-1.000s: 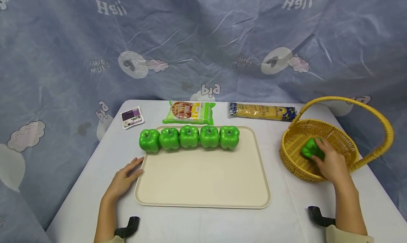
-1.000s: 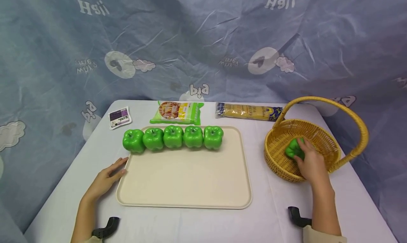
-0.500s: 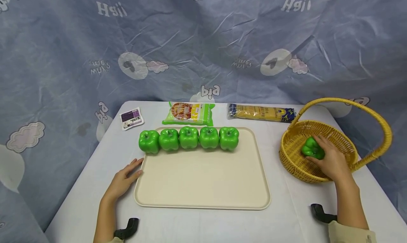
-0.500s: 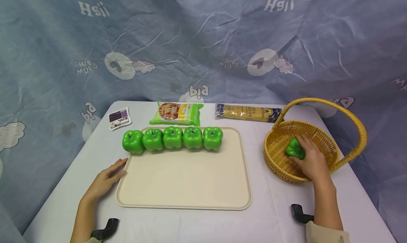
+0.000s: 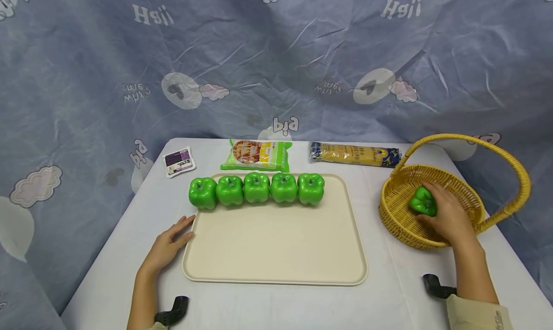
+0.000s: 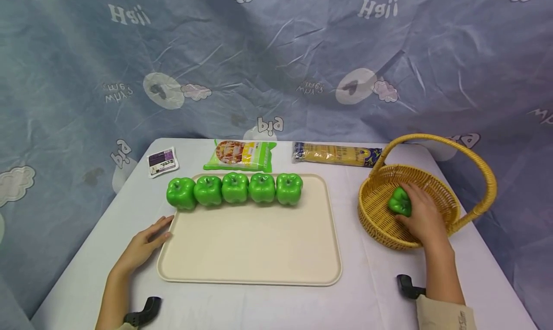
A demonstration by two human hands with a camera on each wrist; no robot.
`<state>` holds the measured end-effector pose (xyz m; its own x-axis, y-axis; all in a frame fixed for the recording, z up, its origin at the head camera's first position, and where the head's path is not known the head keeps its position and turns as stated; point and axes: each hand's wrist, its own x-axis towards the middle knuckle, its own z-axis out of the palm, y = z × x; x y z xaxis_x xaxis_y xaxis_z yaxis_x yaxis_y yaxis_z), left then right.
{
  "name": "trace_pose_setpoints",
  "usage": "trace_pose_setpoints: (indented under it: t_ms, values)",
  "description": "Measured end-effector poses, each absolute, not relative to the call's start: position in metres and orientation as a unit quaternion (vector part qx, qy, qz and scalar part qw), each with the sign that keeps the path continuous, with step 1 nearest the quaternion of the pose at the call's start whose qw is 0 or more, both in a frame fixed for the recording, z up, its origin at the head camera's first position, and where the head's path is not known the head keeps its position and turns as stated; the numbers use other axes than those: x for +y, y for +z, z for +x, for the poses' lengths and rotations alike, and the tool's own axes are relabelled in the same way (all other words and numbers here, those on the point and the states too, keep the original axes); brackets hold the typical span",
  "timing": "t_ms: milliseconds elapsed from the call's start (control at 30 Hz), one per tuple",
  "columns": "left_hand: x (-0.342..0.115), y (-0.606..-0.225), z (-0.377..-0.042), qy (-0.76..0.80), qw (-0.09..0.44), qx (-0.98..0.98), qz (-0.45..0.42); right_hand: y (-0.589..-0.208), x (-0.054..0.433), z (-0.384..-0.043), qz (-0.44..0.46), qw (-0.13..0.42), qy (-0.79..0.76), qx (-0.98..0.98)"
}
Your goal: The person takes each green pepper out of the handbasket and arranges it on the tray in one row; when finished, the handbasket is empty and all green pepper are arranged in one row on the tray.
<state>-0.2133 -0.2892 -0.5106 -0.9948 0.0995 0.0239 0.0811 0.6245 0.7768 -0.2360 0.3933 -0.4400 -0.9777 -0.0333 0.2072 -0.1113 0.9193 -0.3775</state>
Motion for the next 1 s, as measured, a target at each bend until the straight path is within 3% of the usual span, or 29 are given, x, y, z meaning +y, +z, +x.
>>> trace_pose_setpoints:
  t_ms: [533,867,1000]
  values:
    - [-0.287,-0.51,-0.218,0.423,0.007,0.904,0.057,-0.439,0.402,-0.239,0.039,0.13,0.198,-0.971]
    - [-0.289,-0.514,-0.216,0.423,0.013,0.905,0.041,-0.414,0.367,-0.213,-0.054,0.163,0.272,-0.947]
    - [-0.29,-0.514,-0.215,0.429,0.012,0.902,0.043,-0.4,0.345,-0.203,-0.042,0.189,0.293,-0.936]
